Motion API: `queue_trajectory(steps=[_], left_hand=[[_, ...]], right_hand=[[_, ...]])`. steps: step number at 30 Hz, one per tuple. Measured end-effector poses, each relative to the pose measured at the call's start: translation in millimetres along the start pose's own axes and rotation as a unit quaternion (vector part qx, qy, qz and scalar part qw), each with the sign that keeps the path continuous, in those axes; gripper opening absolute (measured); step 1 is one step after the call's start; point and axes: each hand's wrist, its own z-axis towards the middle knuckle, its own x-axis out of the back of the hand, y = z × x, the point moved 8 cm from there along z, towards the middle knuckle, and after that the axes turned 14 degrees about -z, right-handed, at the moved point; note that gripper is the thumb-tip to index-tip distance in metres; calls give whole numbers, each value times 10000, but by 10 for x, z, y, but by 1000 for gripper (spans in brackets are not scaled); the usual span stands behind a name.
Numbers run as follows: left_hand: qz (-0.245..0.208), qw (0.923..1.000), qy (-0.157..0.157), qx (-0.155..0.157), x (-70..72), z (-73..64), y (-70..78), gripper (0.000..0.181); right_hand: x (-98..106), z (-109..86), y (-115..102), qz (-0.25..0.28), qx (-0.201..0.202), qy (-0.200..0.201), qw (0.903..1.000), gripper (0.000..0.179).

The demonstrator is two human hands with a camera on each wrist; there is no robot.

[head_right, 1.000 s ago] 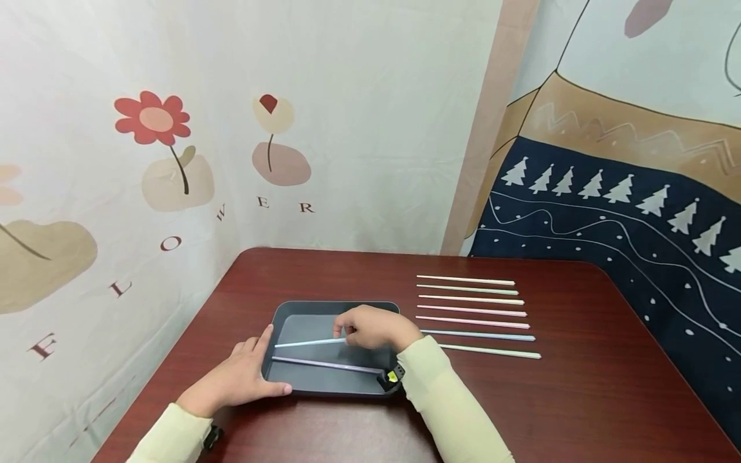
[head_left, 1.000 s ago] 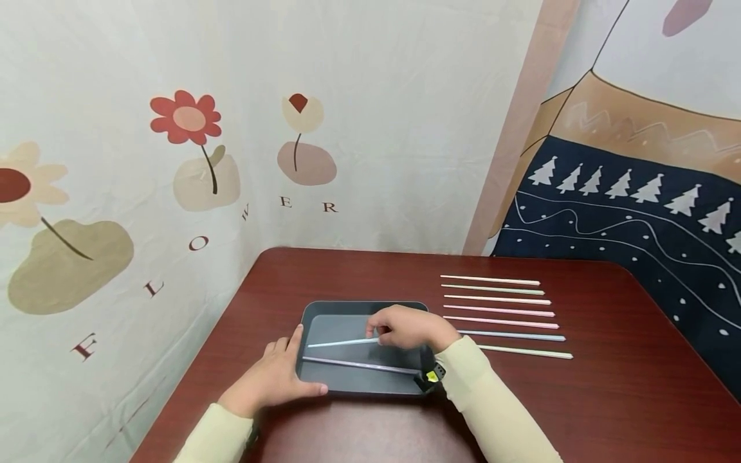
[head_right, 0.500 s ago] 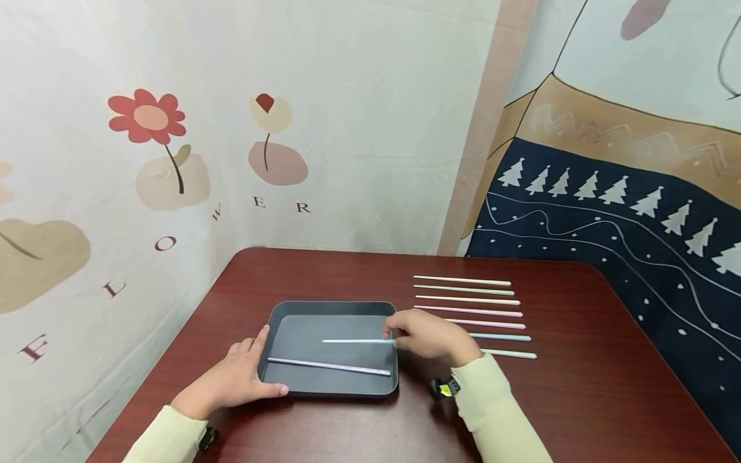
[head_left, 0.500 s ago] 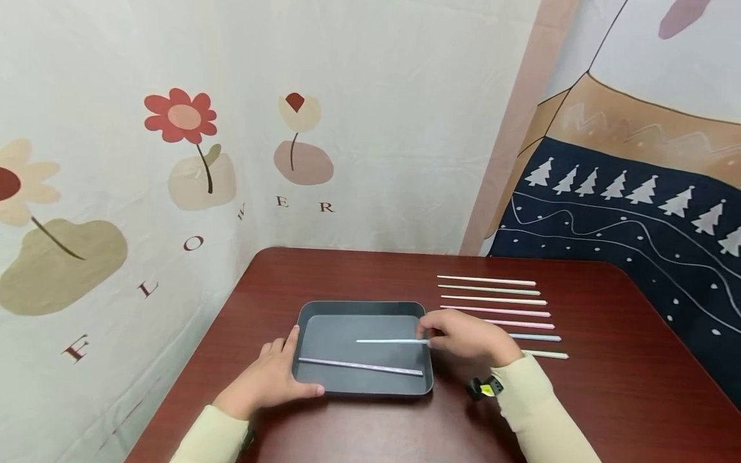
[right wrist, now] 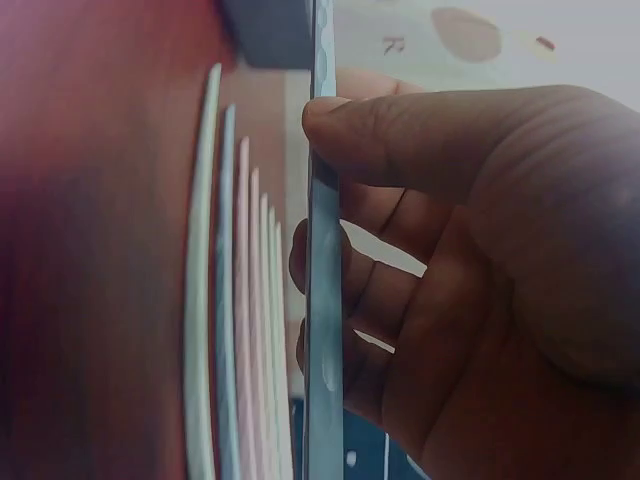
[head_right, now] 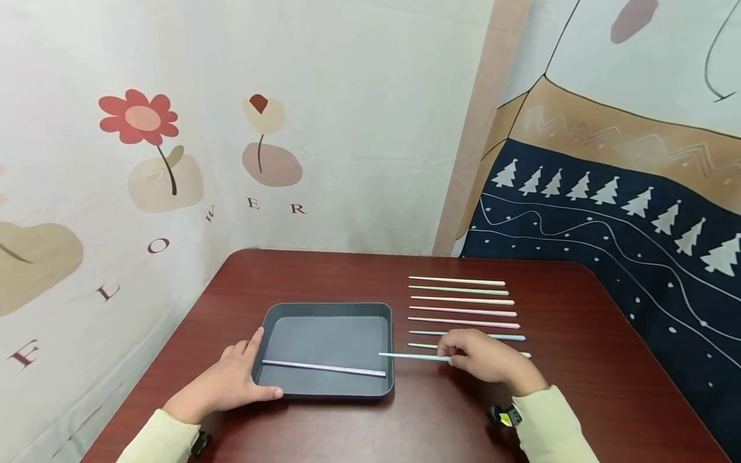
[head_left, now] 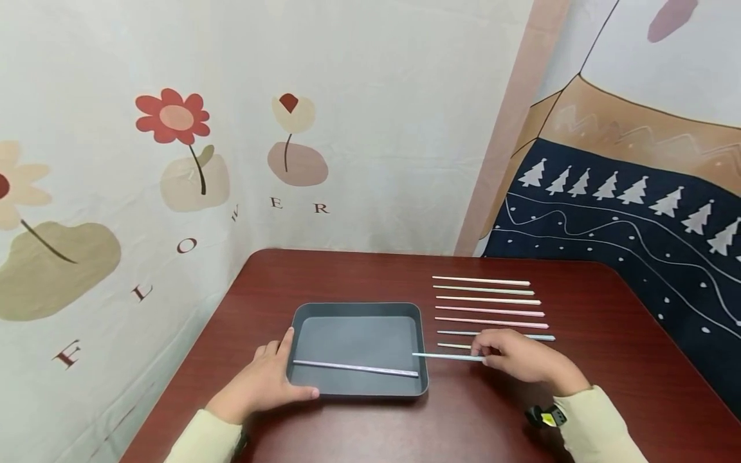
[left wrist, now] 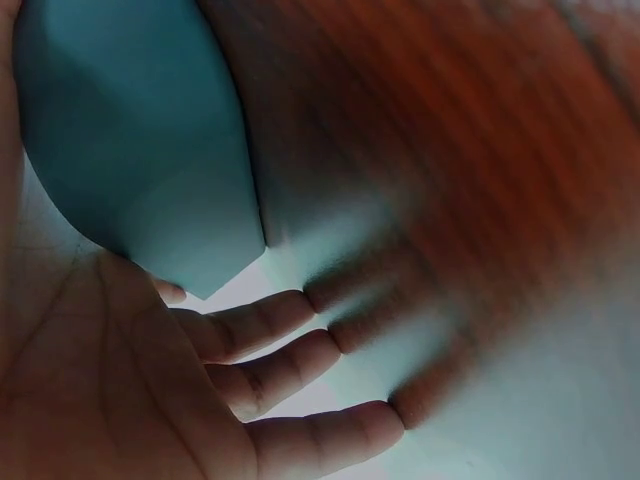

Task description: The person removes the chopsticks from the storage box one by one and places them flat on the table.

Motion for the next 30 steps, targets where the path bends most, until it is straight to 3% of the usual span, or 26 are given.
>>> queue_trajectory(steps=[6, 11, 30], left_hand=[[-17, 10000, -69, 10, -10, 34, -16, 143], [-14, 10000, -83, -41, -27, 44, -28, 144], [46, 9999, -77, -130, -22, 44, 36, 140]], right_hand=[[-52, -243, 158, 205, -398, -61, 9990, 18], [-44, -343, 204, 229, -477, 53, 9986, 21], [-91, -375, 283, -303, -503, 145, 9982, 23]])
